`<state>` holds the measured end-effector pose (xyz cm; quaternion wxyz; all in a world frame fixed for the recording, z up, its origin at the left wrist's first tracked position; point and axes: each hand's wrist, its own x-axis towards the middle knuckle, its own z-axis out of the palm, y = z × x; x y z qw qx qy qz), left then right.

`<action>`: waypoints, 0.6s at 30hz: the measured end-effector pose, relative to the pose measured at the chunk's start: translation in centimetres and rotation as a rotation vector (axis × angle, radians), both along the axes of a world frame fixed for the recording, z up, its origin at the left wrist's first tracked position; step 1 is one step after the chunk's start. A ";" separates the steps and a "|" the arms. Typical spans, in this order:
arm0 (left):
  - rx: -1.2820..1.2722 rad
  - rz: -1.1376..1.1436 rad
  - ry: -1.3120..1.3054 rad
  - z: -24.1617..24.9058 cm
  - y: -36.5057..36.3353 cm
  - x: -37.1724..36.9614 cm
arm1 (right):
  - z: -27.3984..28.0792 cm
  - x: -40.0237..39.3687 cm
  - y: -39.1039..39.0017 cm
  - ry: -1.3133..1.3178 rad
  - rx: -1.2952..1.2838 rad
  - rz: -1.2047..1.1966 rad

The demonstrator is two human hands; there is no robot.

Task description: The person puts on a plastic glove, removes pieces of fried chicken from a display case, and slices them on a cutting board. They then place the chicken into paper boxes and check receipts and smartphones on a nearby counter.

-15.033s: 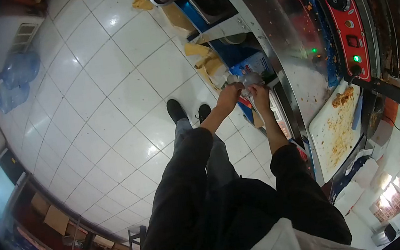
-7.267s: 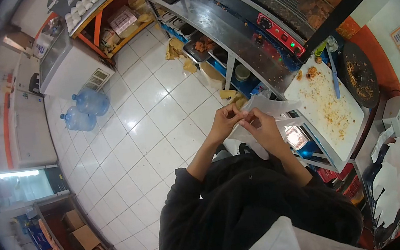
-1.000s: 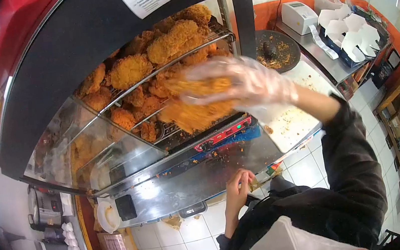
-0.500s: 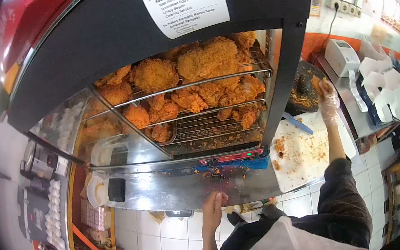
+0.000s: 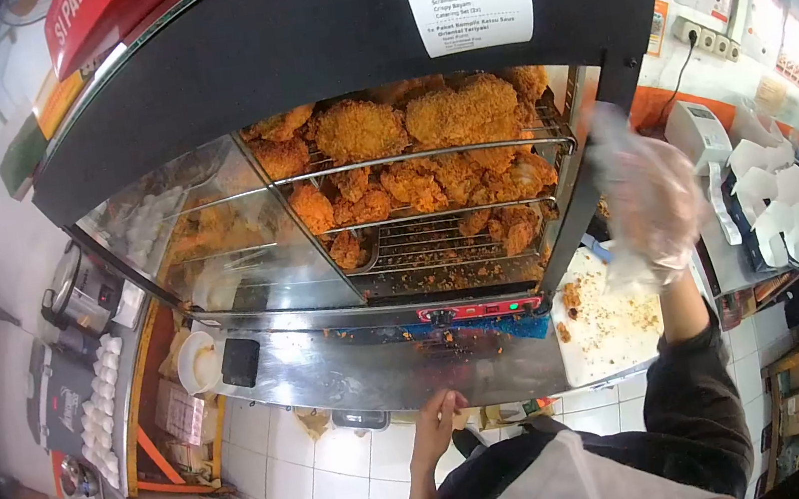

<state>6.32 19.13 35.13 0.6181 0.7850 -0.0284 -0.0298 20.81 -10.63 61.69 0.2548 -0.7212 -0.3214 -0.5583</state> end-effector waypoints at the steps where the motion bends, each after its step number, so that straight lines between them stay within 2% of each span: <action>1: -0.002 -0.012 0.004 0.4 0.1 0.3 | 2.8 -1.1 2.4 0.077 -0.225 0.019; 2: 0.002 -0.007 0.005 0.9 0.1 0.7 | 4.5 -1.5 5.1 0.094 -0.443 -0.162; 3: 0.009 -0.003 0.007 1.4 0.2 0.9 | 4.6 -0.2 7.6 0.215 -0.328 -0.252; 5: -0.025 -0.033 -0.027 1.1 0.7 1.3 | 4.6 2.1 9.3 0.362 -0.302 -0.565; 6: -0.064 -0.052 -0.066 1.0 0.9 1.4 | 5.4 2.7 10.1 0.373 -0.296 -0.575; 8: -0.070 -0.068 -0.067 1.1 1.6 0.9 | 7.1 3.6 11.0 0.868 -0.321 -0.580; 9: -0.086 -0.088 -0.048 1.0 2.0 0.7 | 7.0 4.3 11.1 0.871 -0.315 -0.592; 11: -0.125 -0.114 -0.035 0.4 2.8 0.4 | 6.0 5.9 10.3 0.604 -0.430 -0.613; 12: -0.134 -0.120 -0.031 0.3 3.2 0.2 | 6.1 6.8 9.6 0.608 -0.437 -0.622; 14: -0.109 -0.155 -0.027 0.4 4.1 -0.1 | 5.9 7.7 8.5 0.375 -0.912 -0.506; 15: -0.112 -0.162 -0.017 0.3 4.4 -0.1 | 7.9 5.1 10.9 0.755 -0.804 -0.687; 16: -0.143 -0.150 -0.034 0.1 4.6 0.1 | 7.7 5.3 10.4 0.763 -0.804 -0.692; 18: -0.175 -0.147 -0.053 0.2 5.0 0.7 | 7.1 6.9 8.5 0.346 -0.971 -0.590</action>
